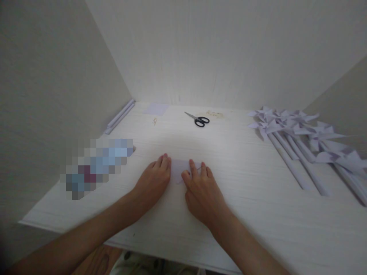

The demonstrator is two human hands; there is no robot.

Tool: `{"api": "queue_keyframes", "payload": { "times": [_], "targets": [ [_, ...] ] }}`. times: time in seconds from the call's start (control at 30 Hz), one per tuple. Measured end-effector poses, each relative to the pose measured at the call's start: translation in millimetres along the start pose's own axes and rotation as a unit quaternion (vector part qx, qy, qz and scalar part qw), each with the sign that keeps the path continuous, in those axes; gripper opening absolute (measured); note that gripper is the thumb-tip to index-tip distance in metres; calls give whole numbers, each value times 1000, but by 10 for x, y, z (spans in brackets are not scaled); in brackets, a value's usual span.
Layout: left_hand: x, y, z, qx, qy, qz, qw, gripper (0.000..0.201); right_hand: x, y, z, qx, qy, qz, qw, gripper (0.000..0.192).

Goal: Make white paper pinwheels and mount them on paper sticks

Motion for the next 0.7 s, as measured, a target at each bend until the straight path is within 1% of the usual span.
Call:
{"api": "queue_keyframes", "payload": {
  "times": [0.13, 0.27, 0.37, 0.47, 0.57, 0.63, 0.7],
  "targets": [
    [11, -101, 39, 17, 28, 19, 999, 42, 66, 62, 56, 16, 13, -14, 1000, 23],
    [68, -161, 79, 15, 39, 74, 996, 44, 182, 121, 111, 23, 65, -53, 996, 30],
    [131, -197, 117, -4, 47, 129, 991, 49, 263, 165, 135, 71, 108, -118, 985, 37],
    [188, -235, 125, -19, 56, 174, 983, 53, 296, 216, 136, 130, 123, -225, 958, 30],
    [231, -279, 56, -13, 67, 208, 976, 52, 286, 266, 89, 180, 114, -309, 927, 20],
    [249, -309, -38, -2, 79, 221, 972, 51, 273, 288, 16, 203, 124, -304, 923, 19],
    [259, -333, -155, 8, 93, 230, 969, 50, 268, 296, -90, 205, 142, -275, 929, 24]
  ]
}}
Point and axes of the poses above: each hand's wrist, its own z-axis away from the middle knuckle, its own x-axis out of the palm, y = z × x, the point moved 1 cm from there along -z, towards the middle knuckle, and after that the axes turned 7 degrees about z, right-handed, at the moved point
